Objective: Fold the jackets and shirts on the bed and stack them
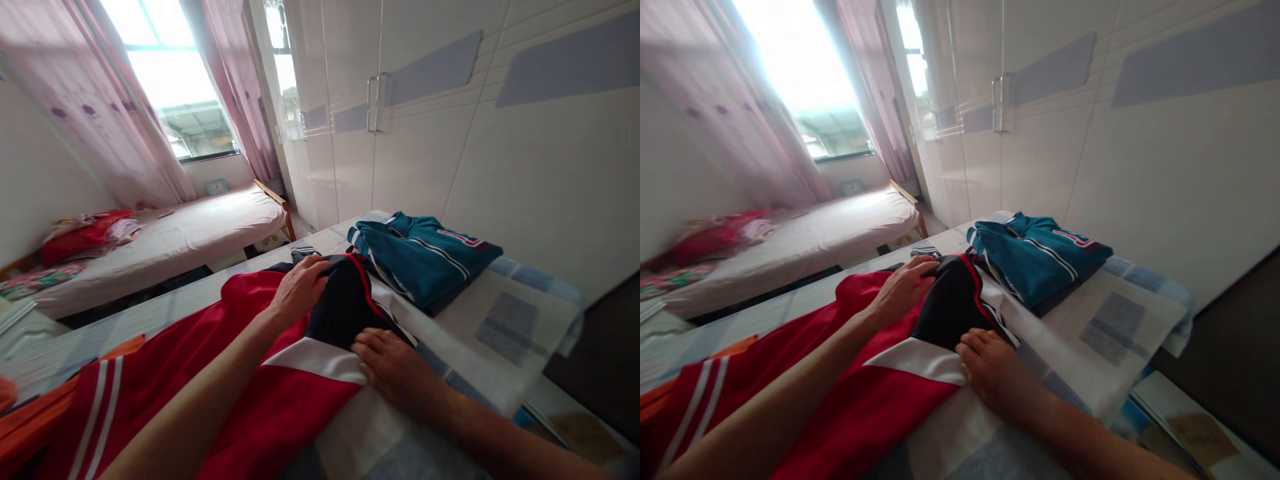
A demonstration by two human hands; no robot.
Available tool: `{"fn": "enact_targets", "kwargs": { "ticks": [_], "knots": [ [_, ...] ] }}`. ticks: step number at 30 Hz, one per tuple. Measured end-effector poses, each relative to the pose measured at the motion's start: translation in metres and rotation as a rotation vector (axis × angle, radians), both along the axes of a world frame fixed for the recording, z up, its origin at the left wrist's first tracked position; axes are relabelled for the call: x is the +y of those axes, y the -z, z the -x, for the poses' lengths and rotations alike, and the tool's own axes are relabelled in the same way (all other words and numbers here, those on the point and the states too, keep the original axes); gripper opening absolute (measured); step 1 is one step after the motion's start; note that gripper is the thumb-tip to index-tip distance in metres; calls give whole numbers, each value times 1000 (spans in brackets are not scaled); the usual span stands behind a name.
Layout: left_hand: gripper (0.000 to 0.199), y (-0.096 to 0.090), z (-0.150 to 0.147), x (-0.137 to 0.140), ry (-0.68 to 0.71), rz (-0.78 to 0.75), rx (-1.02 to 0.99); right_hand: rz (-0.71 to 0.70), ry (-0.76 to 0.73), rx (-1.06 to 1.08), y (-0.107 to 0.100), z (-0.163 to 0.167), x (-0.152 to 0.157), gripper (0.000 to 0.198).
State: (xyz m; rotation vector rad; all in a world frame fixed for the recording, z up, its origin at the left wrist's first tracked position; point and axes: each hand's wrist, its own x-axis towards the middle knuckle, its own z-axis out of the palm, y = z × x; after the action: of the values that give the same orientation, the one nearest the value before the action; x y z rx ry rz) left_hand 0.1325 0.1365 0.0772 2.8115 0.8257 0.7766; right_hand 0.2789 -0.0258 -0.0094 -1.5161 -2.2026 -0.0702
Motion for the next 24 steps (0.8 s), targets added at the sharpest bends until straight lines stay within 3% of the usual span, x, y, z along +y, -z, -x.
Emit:
{"fn": "enact_targets", "kwargs": {
  "ticks": [2, 5, 8, 10, 12, 15, 20, 24],
  "knots": [
    [32, 8, -22, -16, 37, -43, -4, -16, -27, 15, -2, -2, -2, 27],
    [32, 25, -27, -46, 32, -92, 30, -157, 21, 81, -9, -10, -14, 21],
    [33, 47, -13, -61, -52, -64, 73, -258, 297, 126, -13, -25, -29, 7],
    [36, 61, -4, -61, -95, -41, 116, -216, 475, 104, -12, -34, -36, 16],
    [39, 71, 0, -58, -129, -12, 154, -128, 555, 67, -8, -41, -39, 20],
    [40, 79, 0, -54, -165, 28, 177, -26, 577, 33, -2, -43, -37, 19],
    [40, 78, 0, -55, -165, 35, 156, -1, 591, 6, 1, -41, -26, 11],
    [41, 78, 1, -54, -173, 81, 165, 25, 531, 285, -12, -50, -23, 18]
  ]
}}
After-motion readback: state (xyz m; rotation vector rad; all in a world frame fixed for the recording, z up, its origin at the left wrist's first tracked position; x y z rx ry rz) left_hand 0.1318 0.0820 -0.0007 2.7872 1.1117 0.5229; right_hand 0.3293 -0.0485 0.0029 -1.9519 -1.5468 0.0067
